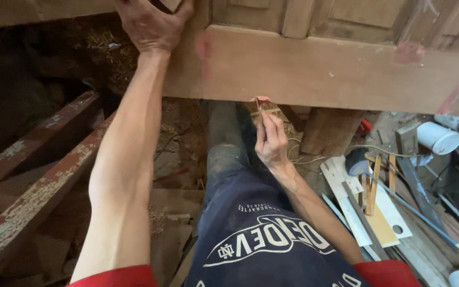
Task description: The person applies pink wood filler to the grooves and joints of a wooden door using a putty knife. They repeatedly scoop filler from a wooden board and spread it into the recessed areas, working across multiple panels and edges of the door.
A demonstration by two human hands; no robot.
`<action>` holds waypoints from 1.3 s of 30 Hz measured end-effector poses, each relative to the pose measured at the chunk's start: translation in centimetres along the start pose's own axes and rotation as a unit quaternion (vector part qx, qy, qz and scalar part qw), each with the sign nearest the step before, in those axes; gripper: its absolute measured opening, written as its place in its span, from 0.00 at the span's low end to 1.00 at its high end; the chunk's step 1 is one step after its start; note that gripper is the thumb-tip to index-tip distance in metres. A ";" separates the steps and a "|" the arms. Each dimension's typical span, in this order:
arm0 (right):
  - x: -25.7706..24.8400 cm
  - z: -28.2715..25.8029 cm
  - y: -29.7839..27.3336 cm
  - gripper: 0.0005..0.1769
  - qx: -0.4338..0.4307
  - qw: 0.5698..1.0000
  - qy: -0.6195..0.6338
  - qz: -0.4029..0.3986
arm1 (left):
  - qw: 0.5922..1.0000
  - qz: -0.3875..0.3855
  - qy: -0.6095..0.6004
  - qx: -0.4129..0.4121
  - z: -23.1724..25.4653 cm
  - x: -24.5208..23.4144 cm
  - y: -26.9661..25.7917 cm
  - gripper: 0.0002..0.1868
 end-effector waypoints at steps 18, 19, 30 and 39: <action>6.4 1.2 16.4 0.23 0.316 0.861 0.380 -0.122 | 0.995 0.019 -0.087 -0.035 4.3 -4.8 2.0 0.71; 6.7 0.9 17.3 0.23 0.307 0.870 0.363 -0.130 | 0.995 0.011 -0.087 -0.044 4.3 -4.8 2.1 0.72; 6.9 -4.6 20.8 0.24 0.084 0.978 0.063 -0.178 | 0.993 0.009 -0.095 -0.064 4.8 -5.8 2.6 0.67; 6.4 -4.7 24.1 0.23 0.012 0.863 -0.205 -0.463 | 0.995 0.020 -0.086 -0.052 4.6 -5.2 2.4 0.67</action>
Point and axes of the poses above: each hand's wrist, its own y-axis towards the middle knuckle, its own x-axis out of the palm, z = x × y, the point moved 9 cm from there along y, towards the middle knuckle, and after that the axes turned 7 degrees about -x, right-handed, at the moved point
